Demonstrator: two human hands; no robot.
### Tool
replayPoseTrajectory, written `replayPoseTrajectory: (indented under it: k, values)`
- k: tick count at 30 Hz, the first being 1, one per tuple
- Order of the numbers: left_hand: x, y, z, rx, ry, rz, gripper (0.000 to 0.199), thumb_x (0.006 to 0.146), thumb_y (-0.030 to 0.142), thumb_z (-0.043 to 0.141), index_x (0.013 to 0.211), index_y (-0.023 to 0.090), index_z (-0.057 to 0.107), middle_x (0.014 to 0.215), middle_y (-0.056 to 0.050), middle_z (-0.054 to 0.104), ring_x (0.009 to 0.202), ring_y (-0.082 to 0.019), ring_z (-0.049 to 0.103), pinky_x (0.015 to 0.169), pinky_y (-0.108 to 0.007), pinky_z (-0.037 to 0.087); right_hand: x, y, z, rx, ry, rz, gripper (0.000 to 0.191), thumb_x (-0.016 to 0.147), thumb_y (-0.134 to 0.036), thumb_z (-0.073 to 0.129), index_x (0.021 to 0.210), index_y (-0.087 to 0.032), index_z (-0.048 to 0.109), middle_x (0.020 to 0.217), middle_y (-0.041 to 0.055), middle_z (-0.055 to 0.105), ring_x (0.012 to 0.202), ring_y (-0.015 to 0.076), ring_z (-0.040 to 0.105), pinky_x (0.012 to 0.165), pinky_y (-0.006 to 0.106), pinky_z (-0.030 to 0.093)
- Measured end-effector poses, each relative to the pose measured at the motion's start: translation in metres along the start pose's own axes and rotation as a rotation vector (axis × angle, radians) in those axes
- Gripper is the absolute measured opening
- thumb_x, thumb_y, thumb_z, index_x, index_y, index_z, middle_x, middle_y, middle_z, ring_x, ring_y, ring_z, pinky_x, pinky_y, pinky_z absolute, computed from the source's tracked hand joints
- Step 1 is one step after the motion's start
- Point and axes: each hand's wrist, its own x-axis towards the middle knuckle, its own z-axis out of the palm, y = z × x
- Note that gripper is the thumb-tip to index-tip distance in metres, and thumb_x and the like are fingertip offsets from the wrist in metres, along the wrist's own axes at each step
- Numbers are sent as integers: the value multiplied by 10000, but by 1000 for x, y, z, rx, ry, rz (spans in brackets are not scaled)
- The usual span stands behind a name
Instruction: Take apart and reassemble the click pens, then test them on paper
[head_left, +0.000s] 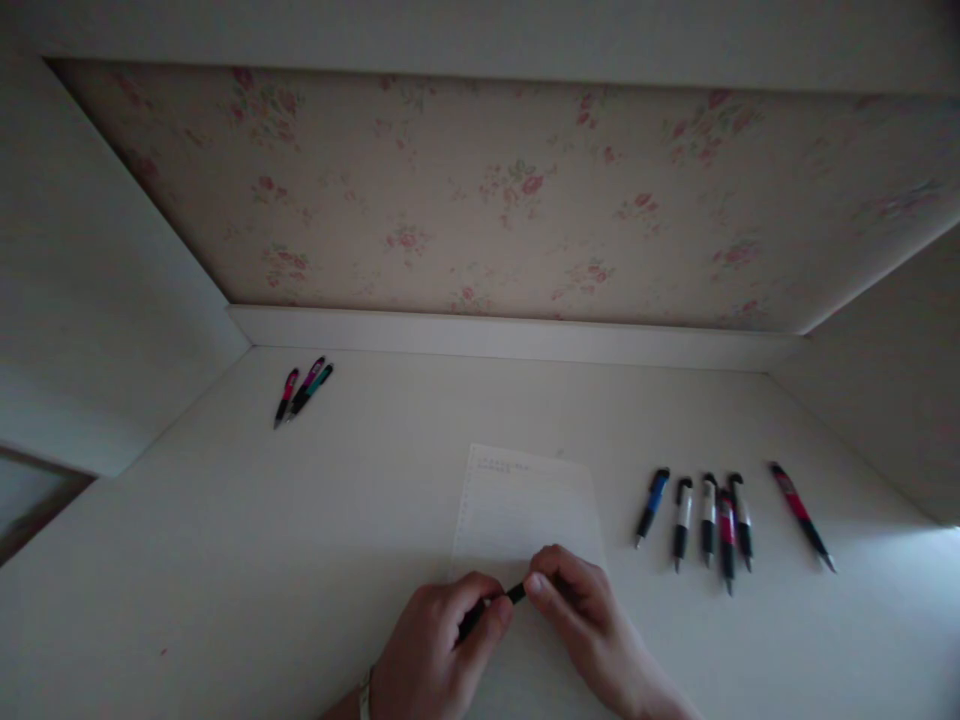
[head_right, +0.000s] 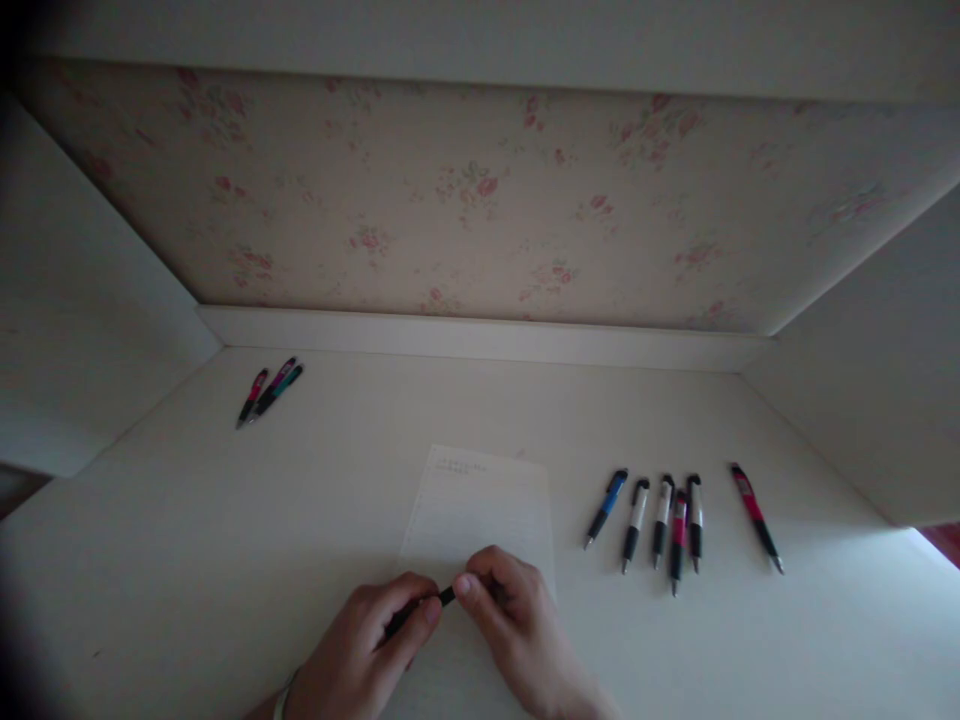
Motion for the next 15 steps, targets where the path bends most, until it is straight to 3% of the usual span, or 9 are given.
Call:
replayPoseTrajectory:
  k: [5, 10, 15]
  values:
    - [-2, 1, -1, -81, 25, -6, 383, 980, 483, 479, 863, 191, 698, 666, -34, 662, 601, -165, 585, 559, -245, 378, 2, -2, 0, 149, 55, 64, 433, 872, -589, 633, 694, -195, 598, 624, -16, 497, 589, 140, 436, 527, 254, 357]
    - [-3, -1, -3, -184, 104, -51, 269, 923, 441, 578, 1033, 210, 661, 797, -34, 676, 697, -179, 601, 620, -237, 432, 5, -1, -3, 343, 111, 112, 372, 847, -557, 692, 794, -192, 639, 609, -39, 477, 541, 117, 397, 493, 244, 319]
    - [-1, -2, -4, -217, 42, -21, 244, 967, 433, 525, 962, 207, 617, 797, -29, 673, 736, -177, 608, 681, -245, 438, 8, 2, -4, 497, 168, 138, 329, 804, -502, 769, 872, -194, 675, 591, -47, 502, 520, 111, 441, 496, 238, 345]
